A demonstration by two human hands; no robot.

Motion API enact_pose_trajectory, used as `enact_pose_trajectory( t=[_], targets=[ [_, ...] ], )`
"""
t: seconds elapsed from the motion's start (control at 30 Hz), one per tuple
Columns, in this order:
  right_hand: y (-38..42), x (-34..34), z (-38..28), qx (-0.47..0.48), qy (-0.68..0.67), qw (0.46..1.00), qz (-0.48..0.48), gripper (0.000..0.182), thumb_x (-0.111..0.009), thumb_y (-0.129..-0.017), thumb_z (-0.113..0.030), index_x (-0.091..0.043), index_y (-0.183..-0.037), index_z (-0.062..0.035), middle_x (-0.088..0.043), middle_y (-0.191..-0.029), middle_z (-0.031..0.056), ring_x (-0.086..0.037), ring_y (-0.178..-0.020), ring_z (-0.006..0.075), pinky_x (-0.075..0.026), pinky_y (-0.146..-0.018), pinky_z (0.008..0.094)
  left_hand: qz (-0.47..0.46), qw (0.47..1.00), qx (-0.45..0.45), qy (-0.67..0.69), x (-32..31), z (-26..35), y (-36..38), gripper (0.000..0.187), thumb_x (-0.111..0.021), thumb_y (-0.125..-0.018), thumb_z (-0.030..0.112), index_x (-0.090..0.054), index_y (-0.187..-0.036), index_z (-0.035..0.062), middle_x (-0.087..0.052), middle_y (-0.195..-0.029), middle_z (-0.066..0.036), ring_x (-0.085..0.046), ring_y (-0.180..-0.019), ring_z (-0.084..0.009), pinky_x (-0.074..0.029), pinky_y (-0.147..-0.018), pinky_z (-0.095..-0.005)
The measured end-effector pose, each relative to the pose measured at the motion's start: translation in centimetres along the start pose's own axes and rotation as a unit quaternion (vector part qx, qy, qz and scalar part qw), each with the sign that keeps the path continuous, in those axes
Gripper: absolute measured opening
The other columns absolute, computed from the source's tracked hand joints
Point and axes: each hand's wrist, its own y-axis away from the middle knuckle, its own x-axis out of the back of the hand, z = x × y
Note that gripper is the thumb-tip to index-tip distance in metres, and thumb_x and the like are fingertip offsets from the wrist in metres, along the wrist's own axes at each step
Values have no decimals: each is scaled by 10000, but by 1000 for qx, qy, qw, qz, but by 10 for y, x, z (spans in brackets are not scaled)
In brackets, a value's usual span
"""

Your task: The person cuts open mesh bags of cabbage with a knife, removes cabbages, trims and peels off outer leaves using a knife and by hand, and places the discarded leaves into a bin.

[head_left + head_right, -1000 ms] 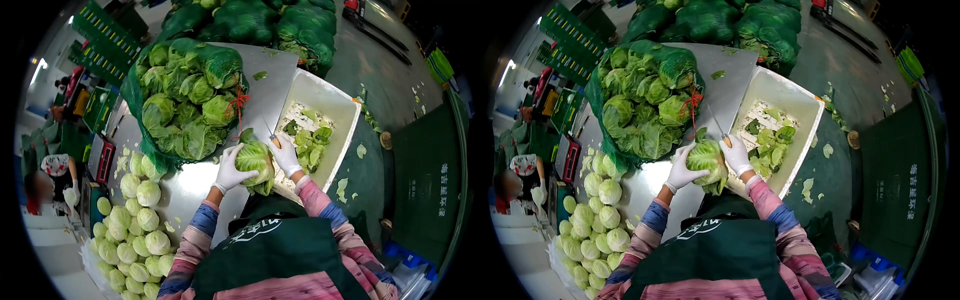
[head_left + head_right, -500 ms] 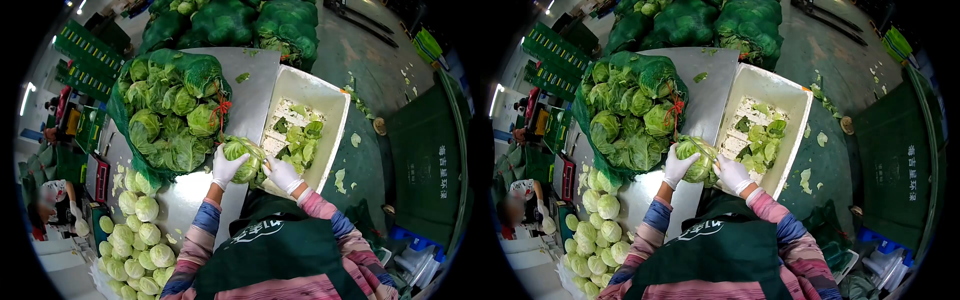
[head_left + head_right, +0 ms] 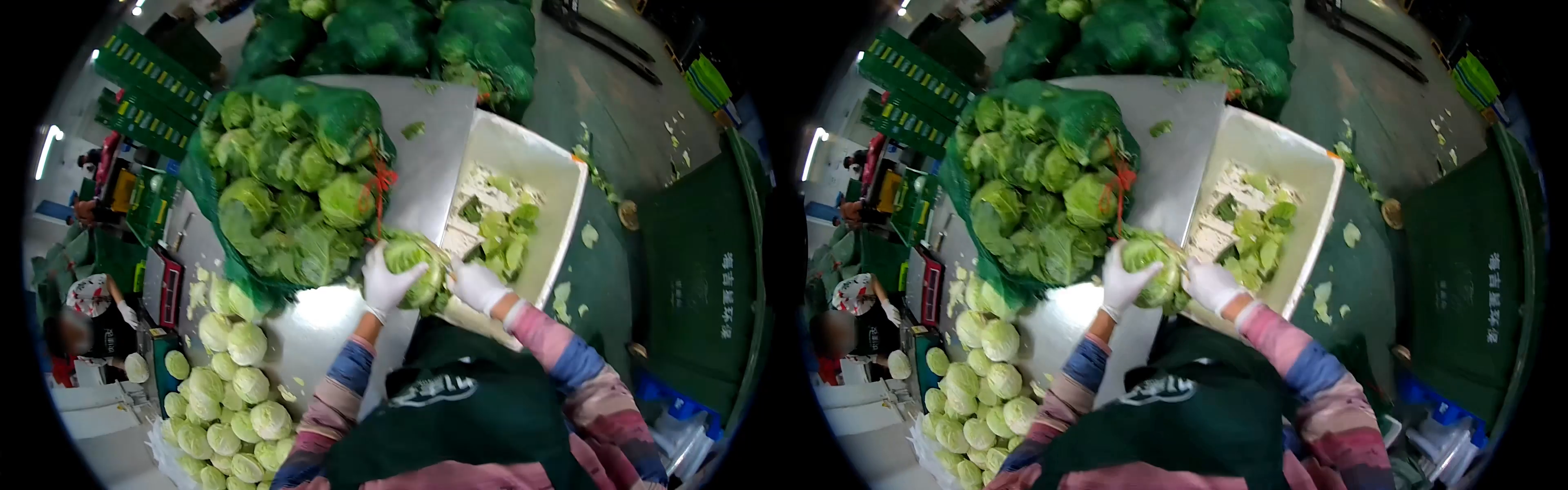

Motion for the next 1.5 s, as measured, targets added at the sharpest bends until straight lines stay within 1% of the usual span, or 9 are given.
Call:
enact_pose_trajectory(
  t=[0.47, 0.6, 0.8, 0.87, 1.03, 1.13, 1.23, 1.33, 1.5],
  targets=[
    [-30, -23, 30, -119, 100, 979, -131, 412, -514, -878, -284, -644, -1108, 32, -674, -1011, 260, -685, -842, 400, -552, -758, 443, 0, 996, -25, -91, -3, 29, 6, 858, -794, -638, 535, -505, -1286, 51, -514, -1262, -200, -488, -1142, -374, -367, -1018, -429],
    [-14, 14, -10, -213, -127, 947, -203, 599, -510, -884, -224, -370, -1416, 13, -674, -1013, 240, -685, -856, 335, -539, -826, 408, 53, 998, -30, 29, 5, 1, 28, 883, -827, -640, 460, -452, -1320, 39, -458, -1309, -192, -443, -1201, -370, -376, -1031, -447],
    [4, -44, -18, 6, -87, 996, -24, 659, -539, -867, -227, -307, -1484, -252, -655, -951, 247, -646, -837, 399, -509, -794, 430, 10, 960, -8, 278, 27, -47, 78, 808, -783, -795, 238, -290, -1393, 9, -446, -1323, -162, -469, -1225, -247, -423, -1027, -375],
    [27, -37, -53, 0, -94, 996, 1, 654, -546, -868, -219, -317, -1479, -274, -657, -911, 233, -636, -819, 408, -513, -744, 434, -1, 866, 172, 471, 45, -17, 88, 735, -724, -850, 197, -278, -1403, 7, -467, -1301, -156, -499, -1182, -246, -452, -988, -370],
    [34, -63, -50, 57, -146, 987, 20, 666, -592, -863, -242, -332, -1475, -286, -661, -888, 210, -637, -799, 396, -511, -731, 437, 126, 871, 199, 430, 28, -36, 94, 708, -704, -864, 188, -280, -1397, -4, -483, -1279, -153, -546, -1106, -228, -502, -895, -333],
    [14, -84, -3, 70, -282, 957, 15, 621, -566, -923, -143, -326, -1492, -200, -664, -832, 101, -617, -657, 149, -522, -677, 302, 116, 853, 257, 440, 40, -32, 100, 712, -724, -850, 223, -299, -1376, 0, -482, -1270, -158, -541, -1120, -243, -519, -889, -354],
    [-8, -31, 59, -164, -322, 928, 96, 683, -592, -930, -131, -245, -1517, -152, -657, -843, 71, -584, -657, 103, -506, -656, 248, 83, 766, 253, 586, 45, -83, 110, 719, -730, -844, 288, -327, -1369, 9, -468, -1298, -173, -567, -1107, -289, -561, -839, -446],
    [-24, -43, 129, -116, -236, 929, 262, 753, -637, -898, -228, -226, -1501, -45, -675, -1045, 187, -666, -863, 282, -522, -780, 359, 98, 734, 261, 620, 50, -72, 115, 695, -719, -854, 296, -342, -1364, 12, -480, -1281, -165, -586, -1078, -289, -567, -825, -434],
    [-4, -39, 66, -148, -165, 967, 128, 656, -524, -947, -358, -291, -1474, -46, -654, -1031, 257, -640, -957, 360, -501, -853, 411, 191, 829, 292, 437, 21, -55, 111, 841, -802, -776, 329, -292, -1307, -77, -465, -1245, -211, -517, -1140, -275, -519, -882, -371]
  ],
)
